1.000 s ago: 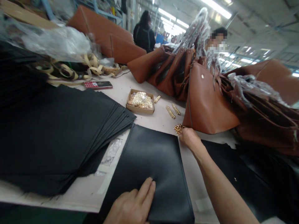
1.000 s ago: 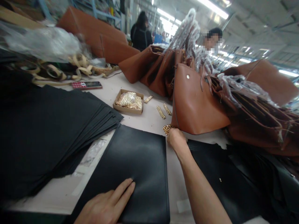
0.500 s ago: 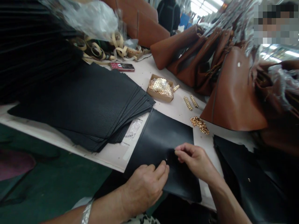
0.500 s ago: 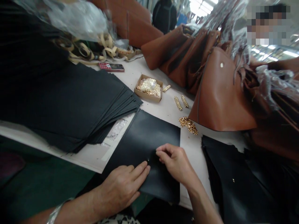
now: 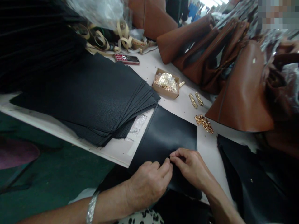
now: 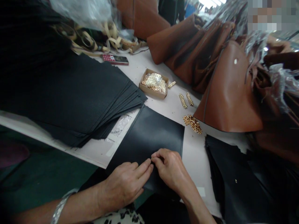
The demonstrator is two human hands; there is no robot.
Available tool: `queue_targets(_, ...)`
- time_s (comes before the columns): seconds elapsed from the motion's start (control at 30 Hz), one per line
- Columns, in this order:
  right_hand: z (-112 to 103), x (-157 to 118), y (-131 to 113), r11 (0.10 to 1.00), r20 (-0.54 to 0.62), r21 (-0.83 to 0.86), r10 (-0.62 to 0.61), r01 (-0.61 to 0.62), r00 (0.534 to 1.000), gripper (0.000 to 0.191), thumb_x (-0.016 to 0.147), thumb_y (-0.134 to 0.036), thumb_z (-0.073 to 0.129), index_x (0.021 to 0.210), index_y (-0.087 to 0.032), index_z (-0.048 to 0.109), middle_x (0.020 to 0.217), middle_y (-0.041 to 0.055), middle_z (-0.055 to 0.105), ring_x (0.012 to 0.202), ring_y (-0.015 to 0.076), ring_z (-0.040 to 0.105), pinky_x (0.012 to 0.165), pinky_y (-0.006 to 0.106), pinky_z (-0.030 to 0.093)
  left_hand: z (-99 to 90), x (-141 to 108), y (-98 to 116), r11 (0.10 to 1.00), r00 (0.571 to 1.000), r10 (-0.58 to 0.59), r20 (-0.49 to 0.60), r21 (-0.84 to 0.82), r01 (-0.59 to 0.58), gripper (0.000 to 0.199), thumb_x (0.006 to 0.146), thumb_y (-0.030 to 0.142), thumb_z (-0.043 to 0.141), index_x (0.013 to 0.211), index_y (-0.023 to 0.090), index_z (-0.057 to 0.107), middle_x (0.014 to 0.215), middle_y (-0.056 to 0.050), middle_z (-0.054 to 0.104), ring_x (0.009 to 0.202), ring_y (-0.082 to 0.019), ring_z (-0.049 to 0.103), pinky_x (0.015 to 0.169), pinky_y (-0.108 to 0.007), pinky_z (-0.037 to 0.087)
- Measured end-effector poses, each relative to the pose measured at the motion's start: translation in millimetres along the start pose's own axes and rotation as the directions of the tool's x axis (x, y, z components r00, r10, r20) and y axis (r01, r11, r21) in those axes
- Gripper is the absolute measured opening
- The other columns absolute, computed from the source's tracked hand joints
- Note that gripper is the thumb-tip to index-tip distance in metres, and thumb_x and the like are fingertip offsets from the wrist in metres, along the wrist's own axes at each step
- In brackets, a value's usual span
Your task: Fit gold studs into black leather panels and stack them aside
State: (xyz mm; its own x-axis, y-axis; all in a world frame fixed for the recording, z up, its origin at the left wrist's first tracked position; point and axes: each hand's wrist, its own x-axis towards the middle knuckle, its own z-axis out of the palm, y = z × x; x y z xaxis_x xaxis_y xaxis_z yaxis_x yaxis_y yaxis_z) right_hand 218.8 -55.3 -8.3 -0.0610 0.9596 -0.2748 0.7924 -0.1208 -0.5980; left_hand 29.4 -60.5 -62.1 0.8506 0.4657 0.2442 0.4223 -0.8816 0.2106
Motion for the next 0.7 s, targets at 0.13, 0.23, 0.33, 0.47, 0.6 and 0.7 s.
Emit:
queue_targets(0.13,-4.0,5.9,-5.5,0.996,0.05,0.001,0.087,-0.087,0.995,0.016,0.088,-0.02,0.059,0.079,-0.021,0.072,0.076,-0.0021,0.072,0.07,0.0138,0.064,0.065,0.024,0.043,1.3,-0.8,0.0,1.0,1.0,-0.003,-0.02,-0.003,0.003,0.041,0.093,0.021,0.042,0.13,0.008,0.052,0.127,-0.011,0.063,0.075,-0.02,0.061,0.057,-0.036,0.049)
queue_targets(0.23,-8.0,12.7,-8.5,0.987,0.126,-0.001,0.157,-0.158,0.98,0.015,0.085,-0.02,0.06,0.077,-0.021,0.072,0.069,-0.002,0.07,0.063,0.013,0.06,0.058,0.024,0.041,-1.4,-0.8,0.1,1.0,1.0,-0.006,-0.021,-0.01,0.006,0.039,0.092,0.021,0.043,0.128,0.009,0.054,0.126,-0.011,0.064,0.073,-0.02,0.061,0.056,-0.034,0.048)
queue_targets(0.33,-10.3,20.1,-8.5,0.981,0.185,0.0,0.193,-0.196,0.964,0.013,0.083,-0.019,0.06,0.075,-0.02,0.069,0.064,-0.0013,0.067,0.058,0.0124,0.058,0.054,0.023,0.039,-2.8,-0.3,-0.3,1.0,1.0,-0.01,-0.024,0.001,0.01,0.039,0.091,0.021,0.045,0.127,0.009,0.055,0.127,-0.011,0.065,0.072,-0.02,0.061,0.055,-0.034,0.046)
queue_targets(0.47,-12.8,29.8,-7.8,0.961,0.223,-0.037,0.277,-0.276,0.935,0.005,0.079,-0.018,0.064,0.074,-0.018,0.067,0.061,-0.0006,0.065,0.055,0.0123,0.057,0.049,0.022,0.036,0.1,0.0,-1.6,1.0,1.0,-0.006,-0.016,0.0,0.006,0.041,0.091,0.022,0.046,0.128,0.01,0.055,0.126,-0.012,0.065,0.07,-0.019,0.06,0.055,-0.034,0.045)
queue_targets(0.6,-19.2,38.2,-14.8,0.948,0.29,-0.047,0.314,-0.314,0.904,0.006,0.078,-0.02,0.069,0.073,-0.017,0.068,0.06,-0.0009,0.064,0.056,0.0113,0.058,0.048,0.02,0.035,4.0,-1.5,-4.3,1.0,1.0,0.026,-0.003,-0.005,-0.026,0.044,0.089,0.017,0.042,0.131,0.011,0.055,0.13,-0.013,0.064,0.075,-0.02,0.063,0.06,-0.034,0.048)
queue_targets(0.7,-25.5,43.0,-22.1,0.952,0.296,-0.146,0.303,-0.27,0.906,0.005,0.076,-0.021,0.07,0.072,-0.018,0.068,0.066,-0.0005,0.067,0.061,0.0123,0.059,0.05,0.021,0.036,6.5,-2.8,-9.3,0.999,0.997,0.036,-0.07,0.013,-0.035,0.043,0.089,0.015,0.039,0.129,0.011,0.057,0.13,-0.014,0.064,0.079,-0.022,0.065,0.064,-0.035,0.05)
